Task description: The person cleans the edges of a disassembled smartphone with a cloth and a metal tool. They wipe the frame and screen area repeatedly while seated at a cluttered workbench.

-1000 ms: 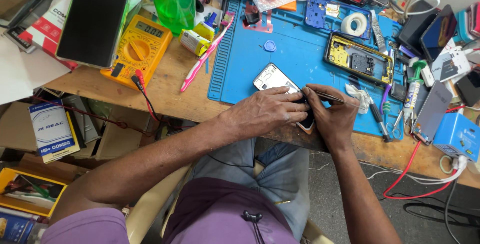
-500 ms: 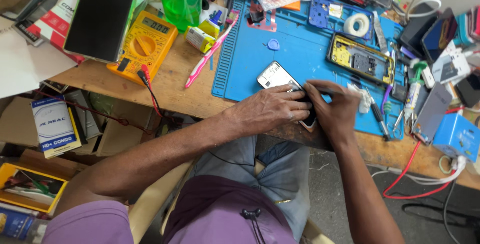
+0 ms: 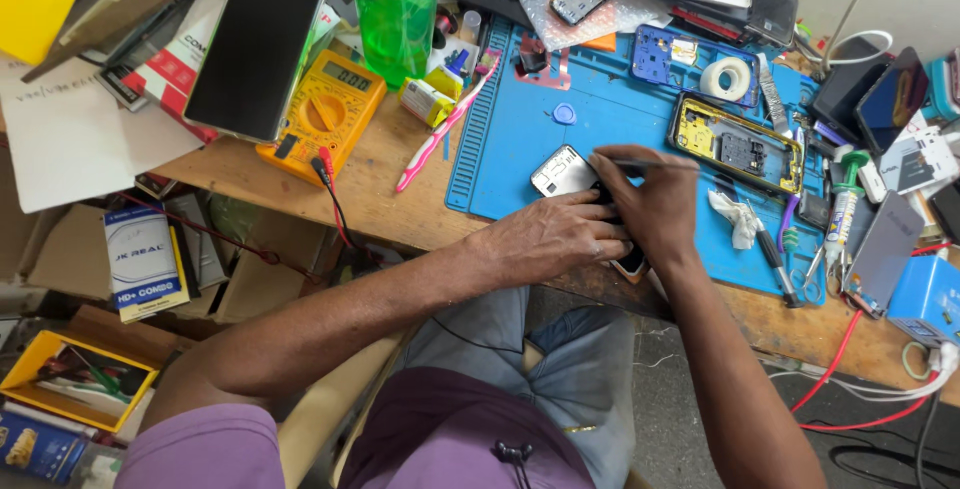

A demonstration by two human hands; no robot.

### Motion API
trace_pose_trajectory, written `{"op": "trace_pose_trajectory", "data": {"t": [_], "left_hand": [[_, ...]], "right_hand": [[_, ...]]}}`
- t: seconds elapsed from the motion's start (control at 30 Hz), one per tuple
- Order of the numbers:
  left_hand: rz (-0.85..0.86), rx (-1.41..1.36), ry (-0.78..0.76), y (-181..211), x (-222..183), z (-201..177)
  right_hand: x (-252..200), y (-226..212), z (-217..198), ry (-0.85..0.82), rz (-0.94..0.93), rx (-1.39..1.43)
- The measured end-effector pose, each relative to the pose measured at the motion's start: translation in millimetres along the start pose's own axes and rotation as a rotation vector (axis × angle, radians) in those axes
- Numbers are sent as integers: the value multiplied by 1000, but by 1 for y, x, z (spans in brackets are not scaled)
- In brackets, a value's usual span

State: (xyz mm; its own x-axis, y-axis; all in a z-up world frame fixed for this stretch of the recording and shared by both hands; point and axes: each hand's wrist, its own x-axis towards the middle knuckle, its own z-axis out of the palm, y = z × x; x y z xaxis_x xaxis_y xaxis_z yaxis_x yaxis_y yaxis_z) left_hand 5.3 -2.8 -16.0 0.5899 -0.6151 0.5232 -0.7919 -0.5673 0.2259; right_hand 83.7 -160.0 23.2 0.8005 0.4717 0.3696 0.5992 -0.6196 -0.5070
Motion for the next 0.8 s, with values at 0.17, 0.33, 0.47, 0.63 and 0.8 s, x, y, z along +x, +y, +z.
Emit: {"op": "trace_pose_trajectory", "data": {"t": [0.17,0.33,0.47,0.63,0.8], "left_hand": [[46,-48,120,0,-1,-1],[34,-69,117,0,-3,3],[23,-76,85,-2,-1,1],[26,-101,88,-4,1,1],[-4,-154,70,-4,-1,3]], "right_hand": [[-3,-2,-5,-12,4,7],[3,-1,5,-16,7,45],[19,-7,13,-20,17,99],[22,-7,11,-48,-99,94],[20,-5,10,-77,-234,91]]}}
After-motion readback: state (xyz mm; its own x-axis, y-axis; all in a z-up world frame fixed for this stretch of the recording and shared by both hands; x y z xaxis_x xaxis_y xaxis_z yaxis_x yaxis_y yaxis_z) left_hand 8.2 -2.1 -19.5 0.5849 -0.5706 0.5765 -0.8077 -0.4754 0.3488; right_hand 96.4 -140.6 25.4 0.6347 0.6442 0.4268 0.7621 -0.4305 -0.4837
